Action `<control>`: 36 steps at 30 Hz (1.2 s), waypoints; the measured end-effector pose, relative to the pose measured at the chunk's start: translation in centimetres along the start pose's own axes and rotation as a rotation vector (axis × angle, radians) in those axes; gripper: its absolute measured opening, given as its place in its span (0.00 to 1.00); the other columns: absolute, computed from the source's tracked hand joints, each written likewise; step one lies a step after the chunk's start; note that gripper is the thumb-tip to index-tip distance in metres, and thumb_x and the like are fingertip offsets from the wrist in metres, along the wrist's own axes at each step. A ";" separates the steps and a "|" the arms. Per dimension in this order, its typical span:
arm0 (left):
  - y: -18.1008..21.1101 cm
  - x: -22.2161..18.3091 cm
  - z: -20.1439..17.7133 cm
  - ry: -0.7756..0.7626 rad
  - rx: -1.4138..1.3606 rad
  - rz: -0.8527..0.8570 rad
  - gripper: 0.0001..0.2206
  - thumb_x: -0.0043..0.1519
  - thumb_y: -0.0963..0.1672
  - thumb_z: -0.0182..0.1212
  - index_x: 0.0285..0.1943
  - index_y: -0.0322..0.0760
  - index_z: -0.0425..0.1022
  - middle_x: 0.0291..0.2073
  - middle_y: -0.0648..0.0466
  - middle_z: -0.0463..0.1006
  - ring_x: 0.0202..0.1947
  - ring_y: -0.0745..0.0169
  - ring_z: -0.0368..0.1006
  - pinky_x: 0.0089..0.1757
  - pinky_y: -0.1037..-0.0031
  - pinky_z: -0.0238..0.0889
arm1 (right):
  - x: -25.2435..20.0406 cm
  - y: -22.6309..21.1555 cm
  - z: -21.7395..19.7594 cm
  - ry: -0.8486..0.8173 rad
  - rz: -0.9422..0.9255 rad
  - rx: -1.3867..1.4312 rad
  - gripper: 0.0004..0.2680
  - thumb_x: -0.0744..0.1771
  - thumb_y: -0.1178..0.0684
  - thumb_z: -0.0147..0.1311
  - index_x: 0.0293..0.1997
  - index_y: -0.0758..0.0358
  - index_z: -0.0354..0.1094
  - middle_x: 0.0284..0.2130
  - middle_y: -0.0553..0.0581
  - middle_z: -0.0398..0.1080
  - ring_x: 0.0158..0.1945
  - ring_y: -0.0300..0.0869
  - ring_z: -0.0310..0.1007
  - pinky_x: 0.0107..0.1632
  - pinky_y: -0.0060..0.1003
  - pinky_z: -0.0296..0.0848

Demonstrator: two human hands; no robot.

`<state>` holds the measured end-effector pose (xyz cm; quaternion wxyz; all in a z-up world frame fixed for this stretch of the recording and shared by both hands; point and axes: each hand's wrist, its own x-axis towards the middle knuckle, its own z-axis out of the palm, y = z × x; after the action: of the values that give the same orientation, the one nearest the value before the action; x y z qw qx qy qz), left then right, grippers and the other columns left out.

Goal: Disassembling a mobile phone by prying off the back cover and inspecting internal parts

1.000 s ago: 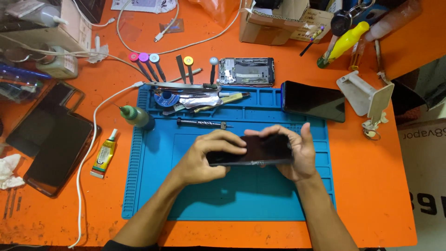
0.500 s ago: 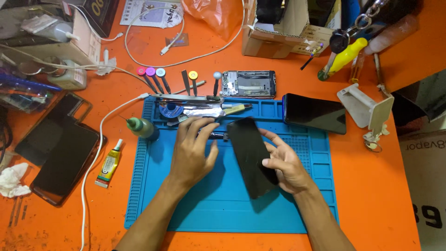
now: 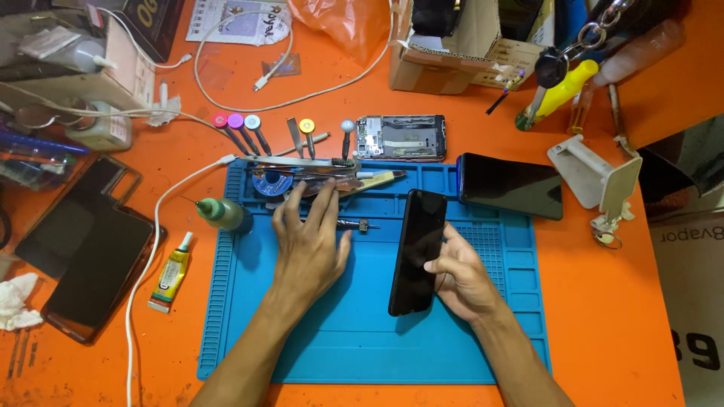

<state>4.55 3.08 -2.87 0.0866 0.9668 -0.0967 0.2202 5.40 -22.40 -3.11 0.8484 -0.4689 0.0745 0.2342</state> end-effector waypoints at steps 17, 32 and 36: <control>2.5 0.8 -4.3 0.315 -0.768 -0.072 0.19 0.58 0.34 0.67 0.59 0.28 0.77 0.58 0.43 0.77 0.56 0.39 0.76 0.52 0.56 0.74 | -0.7 -1.1 2.4 0.059 0.021 0.080 0.18 0.64 0.62 0.49 0.61 0.65 0.62 0.49 0.67 0.73 0.50 0.54 0.79 0.49 0.53 0.81; 5.3 0.4 -2.8 0.025 -1.525 -0.735 0.03 0.56 0.36 0.71 0.37 0.28 0.86 0.30 0.40 0.87 0.33 0.54 0.85 0.37 0.61 0.82 | -0.4 -0.5 1.7 0.141 0.043 0.144 0.14 0.67 0.59 0.50 0.60 0.65 0.63 0.47 0.66 0.74 0.49 0.54 0.79 0.51 0.58 0.79; 7.0 0.7 -3.3 0.032 -1.504 -0.820 0.04 0.53 0.39 0.75 0.34 0.29 0.87 0.29 0.43 0.88 0.32 0.63 0.83 0.36 0.67 0.80 | -0.2 -0.2 1.4 0.161 0.056 0.138 0.13 0.67 0.58 0.51 0.59 0.66 0.64 0.45 0.66 0.75 0.48 0.54 0.80 0.50 0.59 0.80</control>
<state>2.25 -3.08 1.22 0.7791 0.6075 0.1412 0.0625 5.19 -21.45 -2.14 0.8630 -0.4244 0.1716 0.2136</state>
